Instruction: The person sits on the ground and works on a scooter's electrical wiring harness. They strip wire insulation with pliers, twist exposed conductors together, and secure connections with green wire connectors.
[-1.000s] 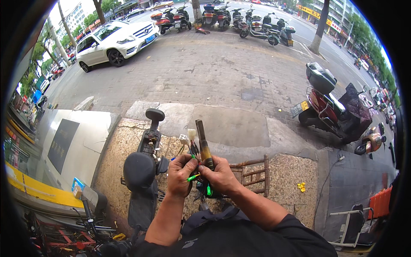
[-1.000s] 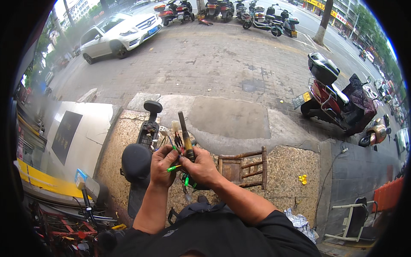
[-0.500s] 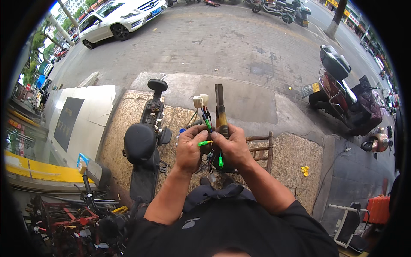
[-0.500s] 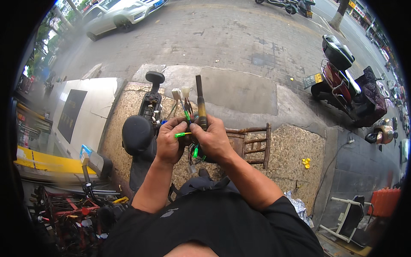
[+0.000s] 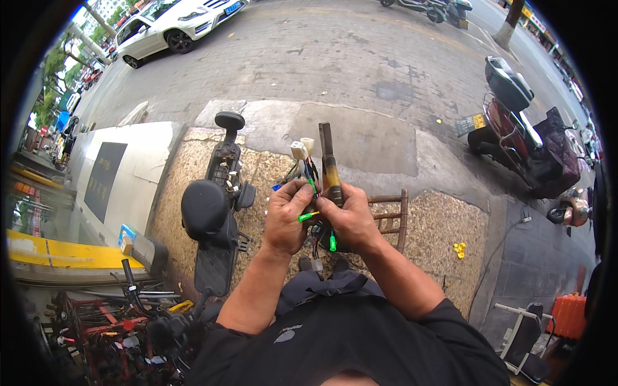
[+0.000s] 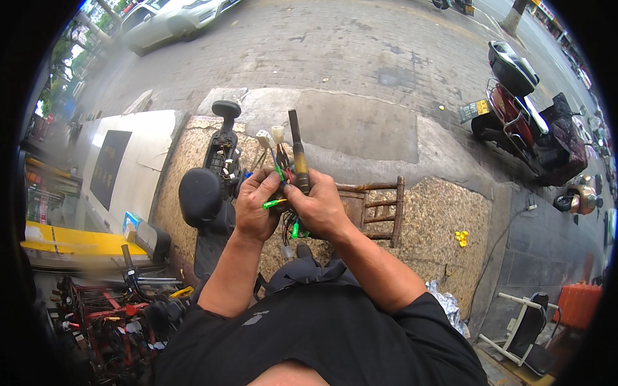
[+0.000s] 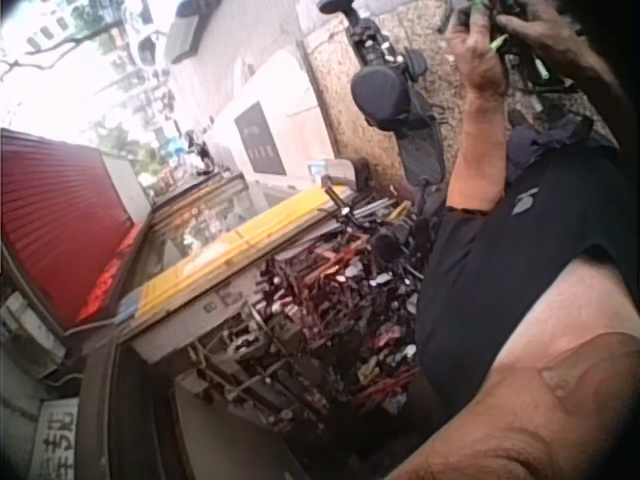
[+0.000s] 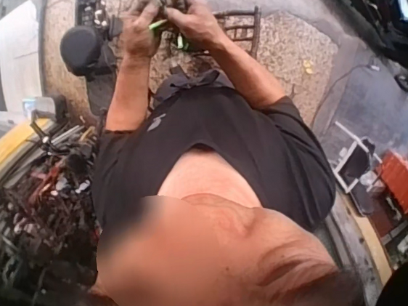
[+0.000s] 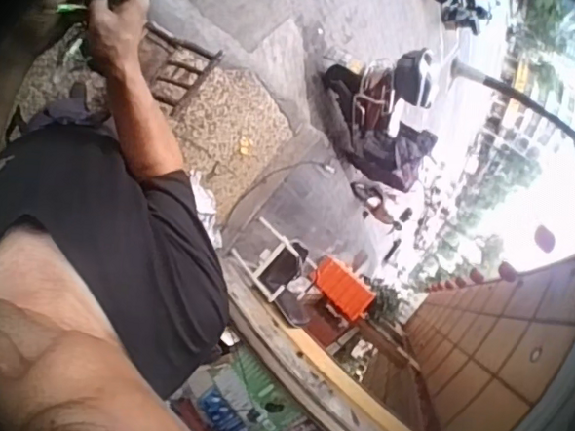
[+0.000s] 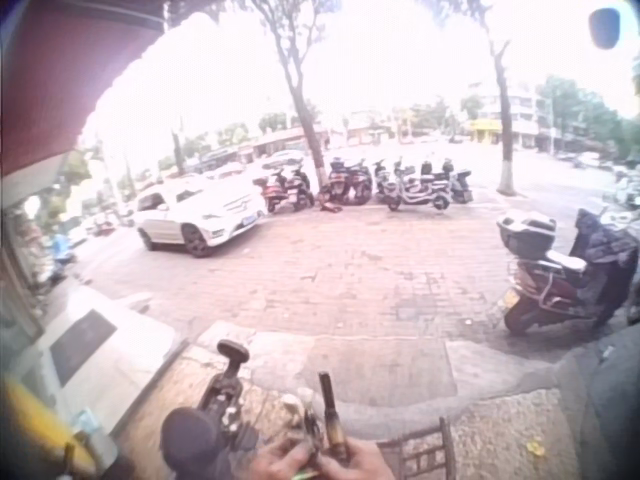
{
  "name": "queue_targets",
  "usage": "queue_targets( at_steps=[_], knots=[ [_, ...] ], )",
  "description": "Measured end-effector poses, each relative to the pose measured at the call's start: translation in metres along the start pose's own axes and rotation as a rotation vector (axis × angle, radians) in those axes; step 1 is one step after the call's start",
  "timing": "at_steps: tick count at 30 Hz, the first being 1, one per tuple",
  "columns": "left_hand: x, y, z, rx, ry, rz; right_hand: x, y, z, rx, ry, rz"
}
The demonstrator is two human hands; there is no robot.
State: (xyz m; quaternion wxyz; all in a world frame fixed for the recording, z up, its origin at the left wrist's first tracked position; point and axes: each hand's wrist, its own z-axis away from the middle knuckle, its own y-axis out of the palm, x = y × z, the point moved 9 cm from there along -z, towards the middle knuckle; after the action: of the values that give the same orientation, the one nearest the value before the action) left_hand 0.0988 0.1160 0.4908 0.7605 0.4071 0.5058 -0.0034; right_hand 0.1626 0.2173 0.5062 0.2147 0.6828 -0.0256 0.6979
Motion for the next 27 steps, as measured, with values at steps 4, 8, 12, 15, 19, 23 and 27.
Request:
queue_targets(
  at_steps=[4, 8, 12, 15, 19, 23, 27],
  knots=[
    [0.014, 0.005, 0.005, -0.038, -0.049, -0.059, -0.006, -0.012, 0.002, 0.009, 0.065, -0.076],
    [0.015, 0.004, 0.003, -0.03, 0.006, -0.106, -0.009, -0.023, 0.001, 0.006, 0.029, -0.027],
    [0.023, -0.004, 0.014, -0.008, -0.044, -0.197, -0.017, -0.03, 0.001, -0.019, 0.034, -0.013],
    [0.025, 0.004, 0.025, 0.031, 0.152, -0.319, -0.027, -0.031, -0.002, -0.036, 0.043, 0.041],
    [0.037, -0.008, 0.028, 0.007, 0.208, -0.696, -0.051, -0.03, -0.003, -0.059, 0.078, 0.068],
    [0.057, -0.044, 0.027, -0.031, 0.093, -0.858, -0.08, -0.016, 0.001, -0.074, 0.101, 0.151],
    [0.074, -0.075, 0.035, -0.095, 0.134, -0.746, -0.108, -0.005, 0.001, -0.096, 0.176, 0.353]
  ],
)
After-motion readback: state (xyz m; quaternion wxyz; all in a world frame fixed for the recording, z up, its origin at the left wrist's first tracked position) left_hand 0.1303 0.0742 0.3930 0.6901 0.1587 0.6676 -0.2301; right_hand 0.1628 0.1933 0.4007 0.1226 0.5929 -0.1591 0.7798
